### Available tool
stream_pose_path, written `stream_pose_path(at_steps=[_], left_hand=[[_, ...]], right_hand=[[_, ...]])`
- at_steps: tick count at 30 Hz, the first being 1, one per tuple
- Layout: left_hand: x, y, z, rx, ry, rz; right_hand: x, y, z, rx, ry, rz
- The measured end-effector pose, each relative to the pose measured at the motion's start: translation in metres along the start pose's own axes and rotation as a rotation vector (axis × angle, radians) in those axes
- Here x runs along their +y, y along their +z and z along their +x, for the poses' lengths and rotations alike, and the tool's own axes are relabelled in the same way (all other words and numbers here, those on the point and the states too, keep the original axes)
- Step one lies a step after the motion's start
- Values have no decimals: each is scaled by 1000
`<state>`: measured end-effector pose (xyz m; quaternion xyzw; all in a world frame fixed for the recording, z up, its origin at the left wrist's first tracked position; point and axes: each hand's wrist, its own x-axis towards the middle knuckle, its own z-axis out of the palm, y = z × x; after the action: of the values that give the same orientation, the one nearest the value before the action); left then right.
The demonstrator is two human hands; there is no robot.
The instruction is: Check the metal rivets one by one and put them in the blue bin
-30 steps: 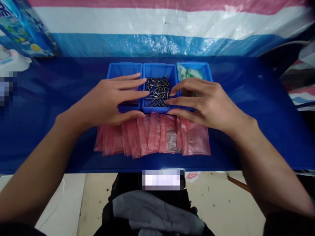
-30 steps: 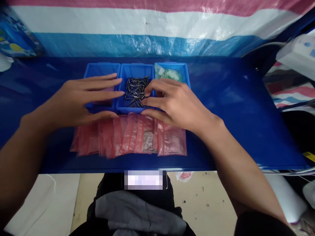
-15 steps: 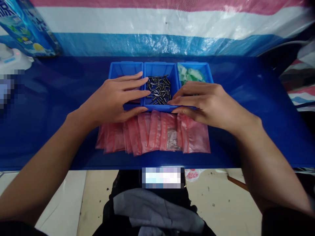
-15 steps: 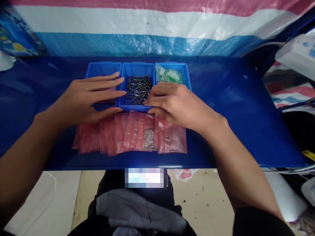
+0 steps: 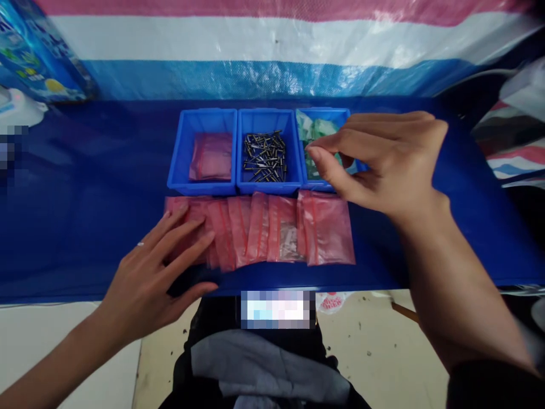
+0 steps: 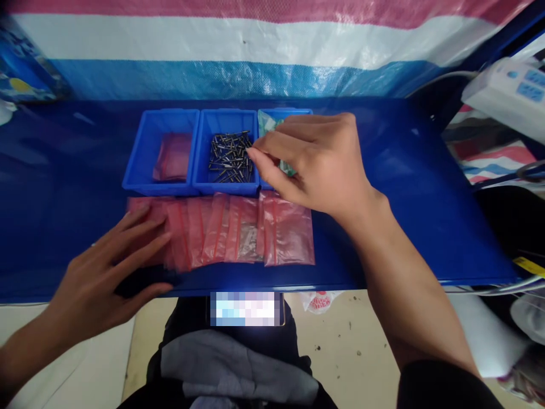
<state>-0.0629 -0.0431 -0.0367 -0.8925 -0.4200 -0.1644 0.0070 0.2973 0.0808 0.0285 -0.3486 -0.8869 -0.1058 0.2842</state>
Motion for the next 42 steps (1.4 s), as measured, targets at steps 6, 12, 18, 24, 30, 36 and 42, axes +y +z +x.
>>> stream_pose_path(at_steps=[6, 12, 18, 24, 30, 36, 42], left_hand=[[12, 13, 9, 59, -8, -63], [19, 14, 21, 56, -56, -168], [37, -6, 45, 269, -120, -108], [-3, -14, 106, 158, 161, -49], [-56, -6, 148, 98, 419, -53], [-56, -2, 136, 178, 389, -68], [-53, 3, 131, 241, 340, -85]], right_hand=[[2, 10, 0, 10, -128, 24], [-8, 18, 2, -64, -160, 9], [-15, 23, 2, -144, -168, -3], [3, 16, -1, -322, -223, 104], [9, 11, -1, -313, -174, 281], [6, 16, -2, -278, -173, 272], [2, 22, -2, -223, -200, 226]])
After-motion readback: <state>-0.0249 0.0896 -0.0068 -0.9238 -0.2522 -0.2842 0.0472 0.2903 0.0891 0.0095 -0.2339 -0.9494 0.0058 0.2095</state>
